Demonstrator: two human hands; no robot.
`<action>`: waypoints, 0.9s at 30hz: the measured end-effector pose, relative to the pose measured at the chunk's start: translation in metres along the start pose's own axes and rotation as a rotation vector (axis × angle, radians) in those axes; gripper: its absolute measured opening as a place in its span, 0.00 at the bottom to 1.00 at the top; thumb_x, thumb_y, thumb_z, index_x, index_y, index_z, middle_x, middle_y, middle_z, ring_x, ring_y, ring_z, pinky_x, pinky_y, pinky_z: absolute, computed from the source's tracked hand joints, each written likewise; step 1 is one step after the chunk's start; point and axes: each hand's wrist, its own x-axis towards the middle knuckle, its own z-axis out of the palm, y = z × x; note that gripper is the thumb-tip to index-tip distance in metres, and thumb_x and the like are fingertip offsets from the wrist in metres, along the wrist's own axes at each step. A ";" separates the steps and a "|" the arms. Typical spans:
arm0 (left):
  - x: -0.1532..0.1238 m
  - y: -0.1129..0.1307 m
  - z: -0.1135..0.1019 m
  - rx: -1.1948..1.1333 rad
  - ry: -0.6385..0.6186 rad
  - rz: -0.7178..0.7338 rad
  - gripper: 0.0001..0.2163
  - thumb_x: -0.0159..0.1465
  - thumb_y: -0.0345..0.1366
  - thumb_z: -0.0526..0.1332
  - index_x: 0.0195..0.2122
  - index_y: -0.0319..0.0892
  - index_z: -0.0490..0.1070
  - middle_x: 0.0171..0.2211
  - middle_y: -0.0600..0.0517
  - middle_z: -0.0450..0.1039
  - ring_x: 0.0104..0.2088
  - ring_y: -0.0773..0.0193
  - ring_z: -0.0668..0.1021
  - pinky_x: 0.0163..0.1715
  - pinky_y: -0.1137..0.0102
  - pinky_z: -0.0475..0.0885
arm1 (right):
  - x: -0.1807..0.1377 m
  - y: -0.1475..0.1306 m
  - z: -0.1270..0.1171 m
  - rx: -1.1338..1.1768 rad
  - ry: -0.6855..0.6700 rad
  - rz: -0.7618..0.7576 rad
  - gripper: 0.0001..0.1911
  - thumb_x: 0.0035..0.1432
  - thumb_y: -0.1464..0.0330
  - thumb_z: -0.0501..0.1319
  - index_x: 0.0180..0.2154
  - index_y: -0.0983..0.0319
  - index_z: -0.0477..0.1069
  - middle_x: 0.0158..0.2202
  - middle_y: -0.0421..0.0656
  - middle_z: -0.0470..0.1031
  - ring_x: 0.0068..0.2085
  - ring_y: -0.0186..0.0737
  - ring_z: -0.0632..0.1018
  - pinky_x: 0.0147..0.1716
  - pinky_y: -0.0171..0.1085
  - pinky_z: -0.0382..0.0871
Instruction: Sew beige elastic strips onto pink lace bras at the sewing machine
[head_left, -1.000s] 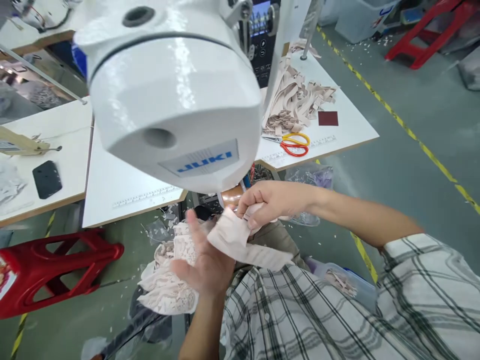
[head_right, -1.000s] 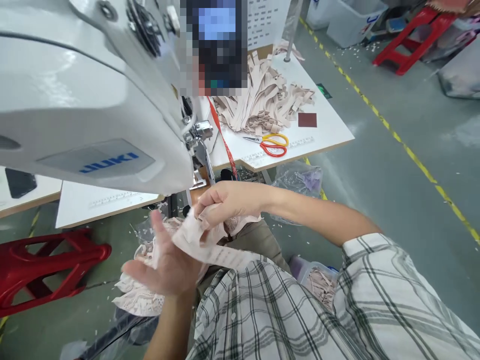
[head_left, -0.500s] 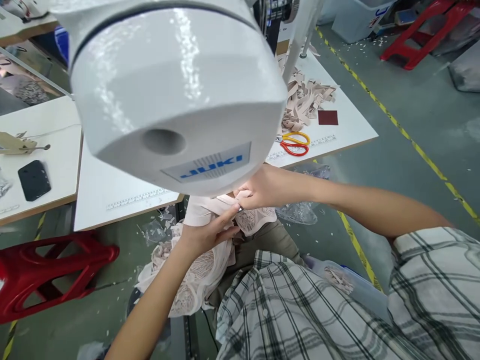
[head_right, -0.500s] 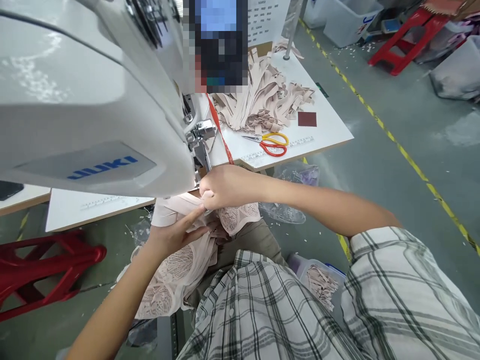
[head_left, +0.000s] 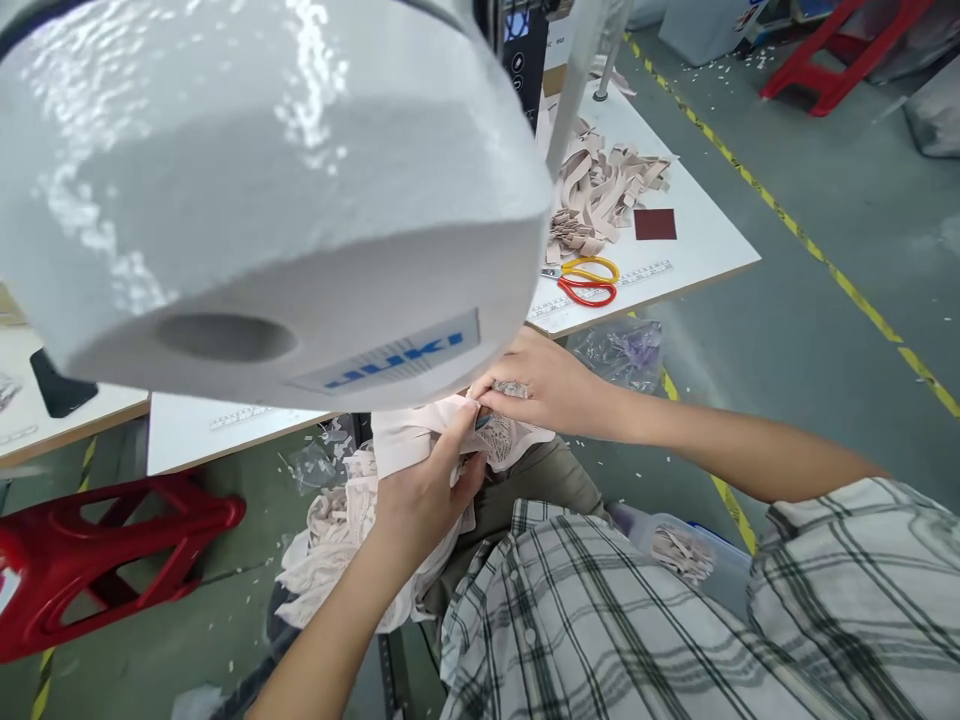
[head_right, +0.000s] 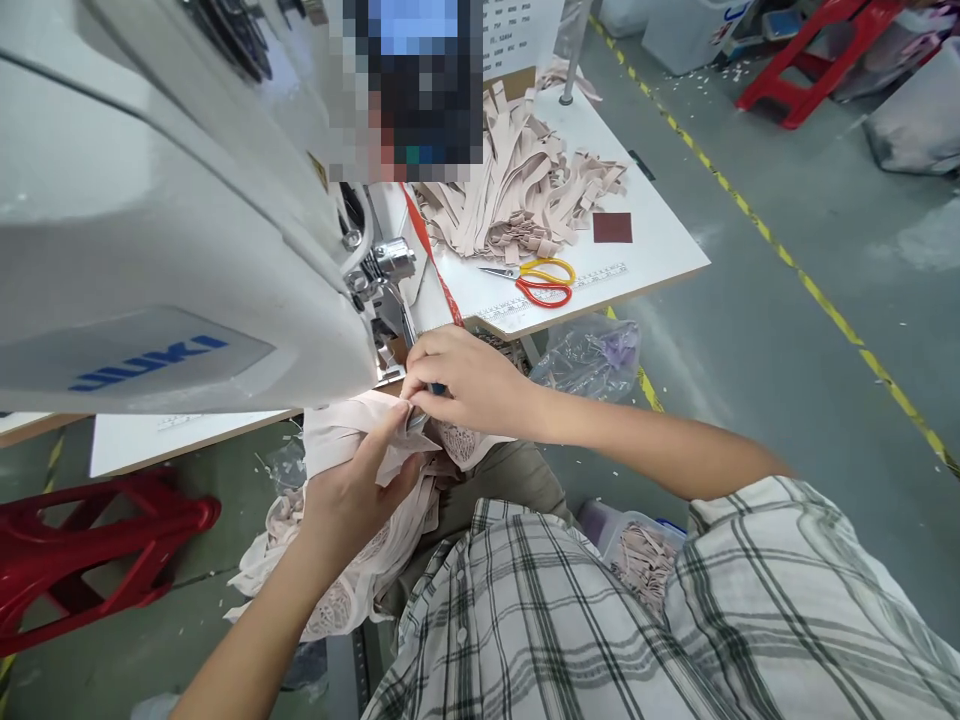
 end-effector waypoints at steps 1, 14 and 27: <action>0.001 0.002 0.000 0.023 0.022 0.020 0.24 0.62 0.37 0.65 0.61 0.48 0.71 0.38 0.46 0.81 0.37 0.56 0.81 0.29 0.73 0.70 | 0.000 0.000 0.000 -0.001 0.008 -0.005 0.07 0.61 0.71 0.61 0.35 0.60 0.79 0.40 0.44 0.77 0.46 0.43 0.74 0.50 0.43 0.66; 0.006 -0.012 -0.025 0.156 -0.142 0.215 0.18 0.70 0.39 0.54 0.60 0.46 0.70 0.23 0.56 0.74 0.15 0.72 0.65 0.18 0.76 0.57 | -0.022 0.017 0.018 -0.357 0.342 -0.452 0.09 0.63 0.74 0.61 0.43 0.56 0.75 0.40 0.39 0.81 0.48 0.39 0.76 0.53 0.42 0.68; 0.009 0.023 -0.017 0.228 -0.113 -0.081 0.20 0.67 0.38 0.58 0.60 0.48 0.69 0.34 0.50 0.79 0.29 0.63 0.79 0.20 0.75 0.62 | 0.013 0.027 0.039 0.453 0.269 0.322 0.21 0.63 0.62 0.60 0.56 0.60 0.66 0.44 0.45 0.72 0.34 0.36 0.73 0.39 0.39 0.74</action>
